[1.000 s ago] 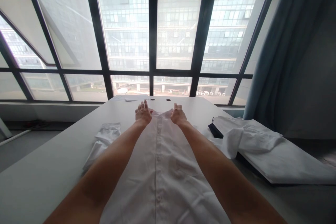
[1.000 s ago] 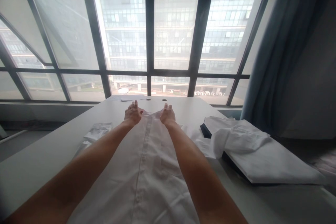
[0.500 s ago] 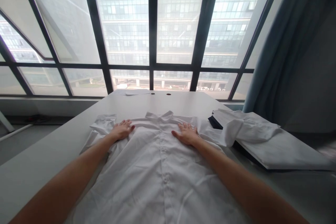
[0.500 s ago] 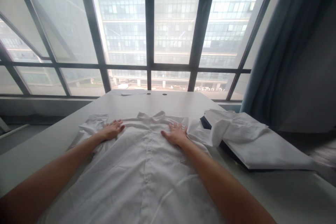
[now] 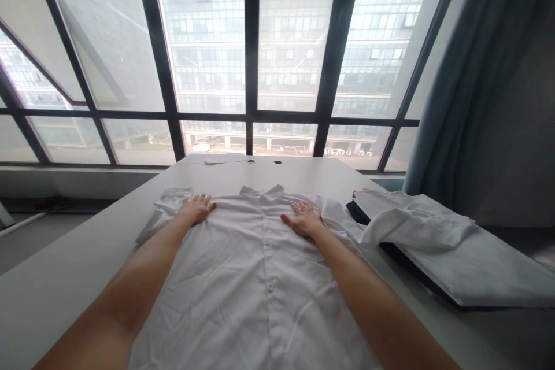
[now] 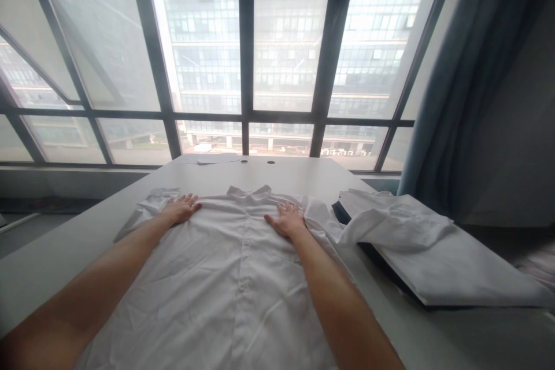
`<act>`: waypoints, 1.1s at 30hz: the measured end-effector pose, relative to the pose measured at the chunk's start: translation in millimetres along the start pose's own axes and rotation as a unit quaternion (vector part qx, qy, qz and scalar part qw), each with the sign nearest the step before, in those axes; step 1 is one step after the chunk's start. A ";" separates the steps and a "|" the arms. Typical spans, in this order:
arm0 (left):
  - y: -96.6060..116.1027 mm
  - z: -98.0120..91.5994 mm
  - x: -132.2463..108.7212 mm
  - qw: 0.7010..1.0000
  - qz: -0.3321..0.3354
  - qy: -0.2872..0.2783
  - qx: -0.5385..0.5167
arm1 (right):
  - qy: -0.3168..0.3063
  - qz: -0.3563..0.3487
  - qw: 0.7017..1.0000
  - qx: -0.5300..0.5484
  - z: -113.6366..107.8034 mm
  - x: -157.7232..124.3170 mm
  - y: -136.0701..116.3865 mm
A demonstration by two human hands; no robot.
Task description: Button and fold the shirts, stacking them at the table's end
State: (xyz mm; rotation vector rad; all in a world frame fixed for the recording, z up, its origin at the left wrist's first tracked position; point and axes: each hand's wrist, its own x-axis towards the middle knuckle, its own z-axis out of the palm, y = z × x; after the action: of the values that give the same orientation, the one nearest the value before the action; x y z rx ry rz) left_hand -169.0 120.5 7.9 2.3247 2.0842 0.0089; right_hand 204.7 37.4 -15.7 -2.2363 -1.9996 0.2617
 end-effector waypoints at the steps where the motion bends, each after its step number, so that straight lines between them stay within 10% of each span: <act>1: 7.8 -4.5 -2.2 1.000 -0.019 0.021 0.008 | 0.000 0.007 1.000 0.002 -1.5 0.6 -0.3; 5: 55.6 -10.5 -27.7 0.996 0.007 0.088 0.034 | -0.002 0.021 1.000 0.000 -5.3 1.4 -0.6; 10: 108.3 3.8 -64.6 0.990 0.131 -0.019 -0.043 | -0.010 0.019 1.000 -0.010 -5.6 1.4 0.0; 27: 98.7 14.9 14.7 0.991 0.123 -0.033 -0.041 | 0.028 -0.024 0.999 -0.026 -4.0 87.7 8.5; 33: 111.5 7.4 -0.9 0.996 0.079 0.008 -0.033 | 0.148 -0.076 0.978 -0.126 -13.6 68.3 -8.5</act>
State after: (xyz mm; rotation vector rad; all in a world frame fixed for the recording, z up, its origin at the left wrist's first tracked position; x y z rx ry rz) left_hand -58.2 107.4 2.6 2.4493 1.8711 0.0975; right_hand 206.6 106.5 -3.5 -2.0877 -2.1165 -0.3394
